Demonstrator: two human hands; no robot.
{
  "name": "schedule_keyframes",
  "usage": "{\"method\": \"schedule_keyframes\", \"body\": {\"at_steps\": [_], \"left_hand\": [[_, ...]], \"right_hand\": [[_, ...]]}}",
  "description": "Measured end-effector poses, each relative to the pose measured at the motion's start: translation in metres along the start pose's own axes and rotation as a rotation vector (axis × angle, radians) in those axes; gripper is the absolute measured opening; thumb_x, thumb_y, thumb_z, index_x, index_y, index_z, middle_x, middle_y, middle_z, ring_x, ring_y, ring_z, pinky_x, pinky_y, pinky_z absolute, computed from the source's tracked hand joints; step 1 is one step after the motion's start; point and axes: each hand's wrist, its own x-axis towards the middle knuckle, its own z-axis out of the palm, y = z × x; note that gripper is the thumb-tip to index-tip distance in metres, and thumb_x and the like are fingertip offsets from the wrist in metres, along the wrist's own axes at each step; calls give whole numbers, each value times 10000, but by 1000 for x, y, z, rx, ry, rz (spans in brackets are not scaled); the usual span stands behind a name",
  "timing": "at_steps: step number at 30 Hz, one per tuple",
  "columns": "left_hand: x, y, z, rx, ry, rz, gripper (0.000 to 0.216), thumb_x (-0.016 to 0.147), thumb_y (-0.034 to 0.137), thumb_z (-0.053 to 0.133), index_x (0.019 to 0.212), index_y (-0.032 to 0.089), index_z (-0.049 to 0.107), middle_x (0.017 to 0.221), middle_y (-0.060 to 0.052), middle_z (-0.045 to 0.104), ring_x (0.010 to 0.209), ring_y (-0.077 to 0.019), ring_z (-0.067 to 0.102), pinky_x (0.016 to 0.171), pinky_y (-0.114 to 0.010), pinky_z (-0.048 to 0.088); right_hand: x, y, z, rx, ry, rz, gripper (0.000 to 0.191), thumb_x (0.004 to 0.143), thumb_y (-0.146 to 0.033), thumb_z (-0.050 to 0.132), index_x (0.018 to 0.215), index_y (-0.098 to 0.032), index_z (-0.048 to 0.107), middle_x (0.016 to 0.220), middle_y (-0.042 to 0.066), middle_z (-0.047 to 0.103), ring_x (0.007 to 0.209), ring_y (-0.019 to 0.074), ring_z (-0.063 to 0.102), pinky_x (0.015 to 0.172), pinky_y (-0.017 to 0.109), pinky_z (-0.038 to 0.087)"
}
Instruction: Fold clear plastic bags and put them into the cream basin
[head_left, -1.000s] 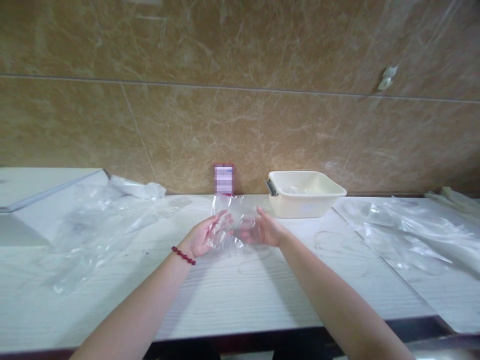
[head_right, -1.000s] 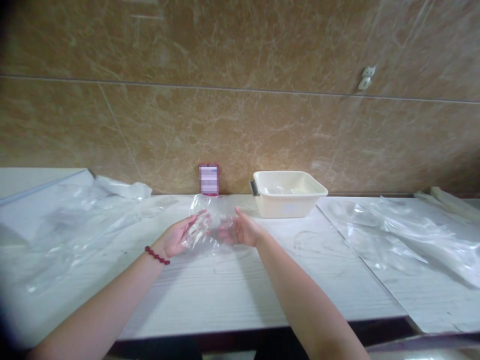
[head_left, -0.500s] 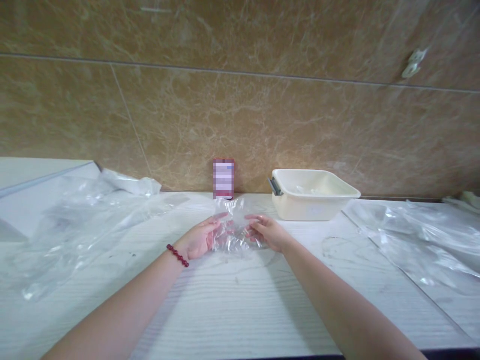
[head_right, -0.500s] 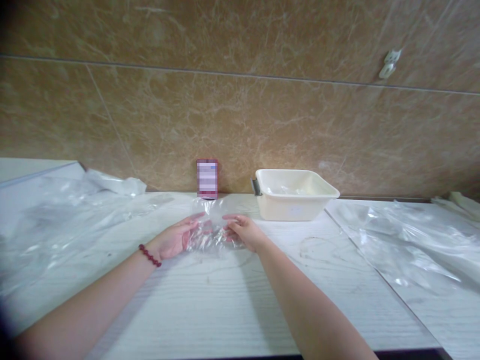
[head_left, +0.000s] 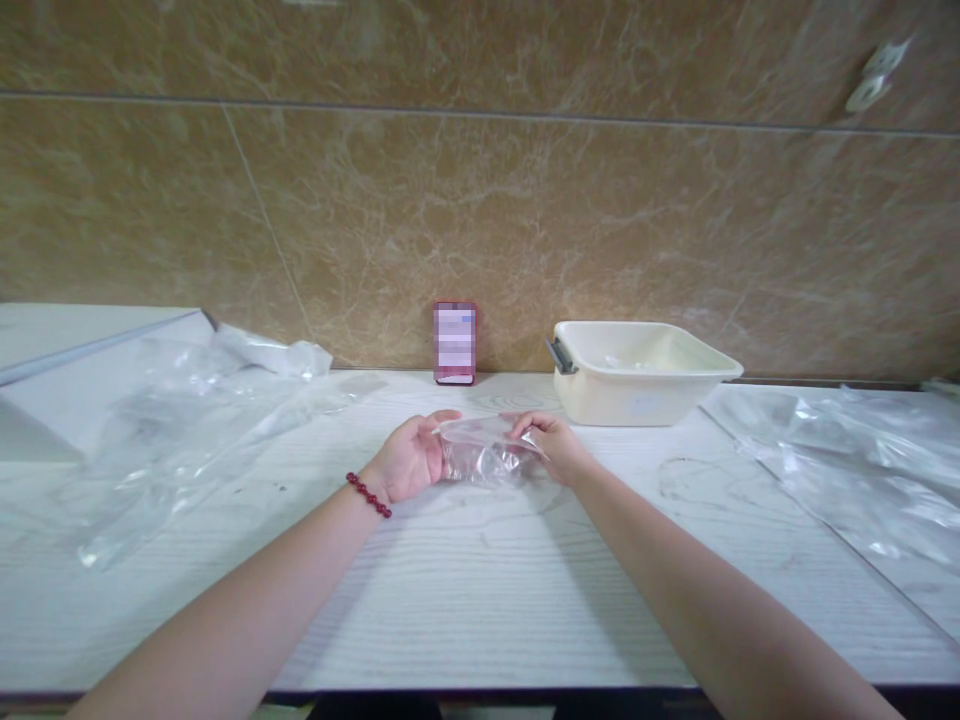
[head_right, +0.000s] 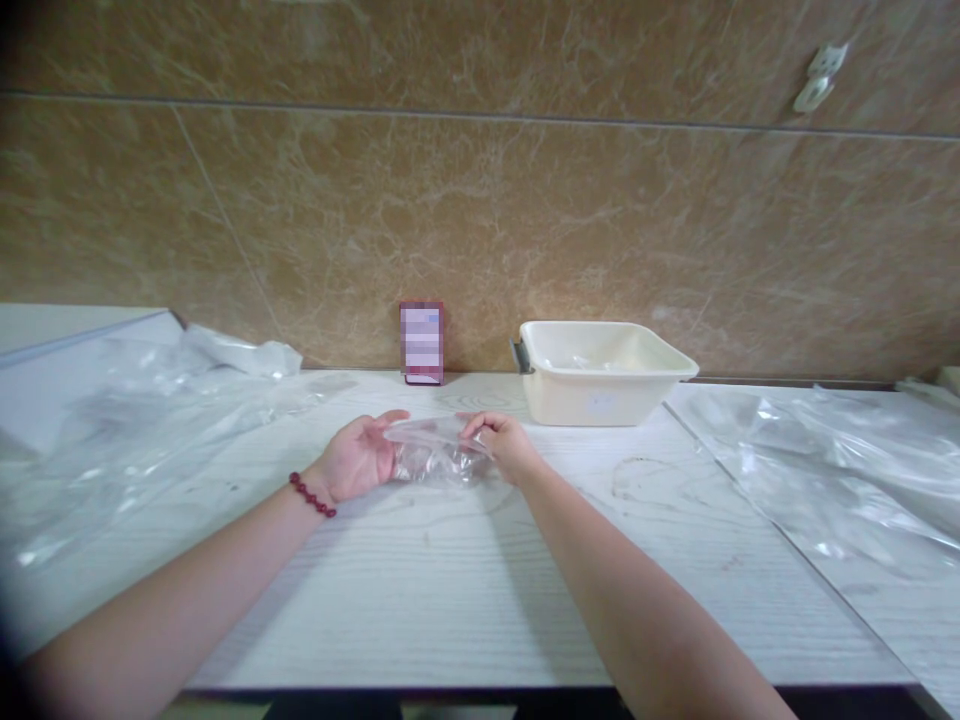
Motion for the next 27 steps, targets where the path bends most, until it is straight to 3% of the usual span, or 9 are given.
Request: {"method": "schedule_keyframes", "body": {"at_steps": [3, 6, 9, 12, 15, 17, 19, 23, 27], "left_hand": [[1, 1, 5, -2, 83, -30, 404, 772, 260, 396, 1174, 237, 360, 957, -80, 586, 828, -209, 572, 713, -414, 437], [5, -3, 5, -1, 122, -31, 479, 766, 198, 434, 1214, 292, 294, 929, -51, 590, 777, -177, 585, 684, -354, 456], [6, -8, 3, 24, 146, -6, 415, 735, 113, 472, 1128, 233, 415, 864, -38, 595, 748, -144, 583, 681, -298, 460], [6, -11, 3, 96, 197, -18, 220, 715, 58, 483, 899, 148, 563, 782, -36, 605, 689, -105, 575, 659, -222, 453], [7, -12, 3, 172, 195, -10, 165, 715, 57, 483, 817, 115, 598, 795, -55, 617, 695, -110, 572, 653, -221, 447], [8, -13, 1, 192, 196, 33, 169, 712, 69, 494, 833, 117, 602, 829, -61, 619, 718, -120, 572, 670, -239, 443], [9, -12, -1, 193, 228, 91, 172, 701, 72, 511, 835, 127, 605, 843, -52, 619, 716, -113, 569, 679, -238, 437], [10, -10, -5, 177, 282, 165, 185, 678, 83, 545, 844, 143, 599, 794, -21, 616, 660, -88, 558, 649, -215, 432], [10, -9, -3, 169, 264, 179, 220, 659, 74, 561, 866, 146, 581, 807, -16, 611, 682, -85, 559, 662, -212, 428]], "right_hand": [[0, -1, 0, -56, 15, -44, 58, 562, -153, 501, 507, -154, 515, 893, 57, 596, 868, 178, 533, 643, 271, 430], [2, 1, 0, -121, 16, -98, 104, 573, -119, 446, 488, -155, 494, 869, 59, 601, 916, 178, 520, 722, 295, 409], [3, 3, -2, -192, 27, -137, 124, 595, -113, 423, 494, -154, 483, 954, 67, 579, 937, 174, 510, 763, 311, 391], [4, 3, -3, -268, 49, -155, 137, 629, -126, 412, 512, -150, 480, 1021, 73, 550, 966, 175, 491, 789, 316, 376], [3, 1, -2, -260, 80, -151, 117, 678, -164, 415, 697, -163, 530, 1046, 64, 534, 966, 161, 483, 780, 305, 384], [2, -1, 0, -187, 103, -89, 225, 719, -218, 418, 932, -207, 489, 1036, 50, 531, 901, 142, 510, 726, 289, 413], [1, -3, 3, -73, 102, 17, 289, 754, -279, 404, 1042, -249, 402, 1002, 34, 533, 819, 122, 535, 666, 274, 436], [-3, -8, 7, 83, 12, 212, 250, 765, -300, 422, 1005, -253, 371, 904, 16, 547, 704, 96, 562, 633, 275, 460], [-8, -11, 10, 2, -84, 273, 356, 687, -222, 547, 996, -227, 368, 694, -14, 564, 585, 89, 561, 565, 241, 457]]}}
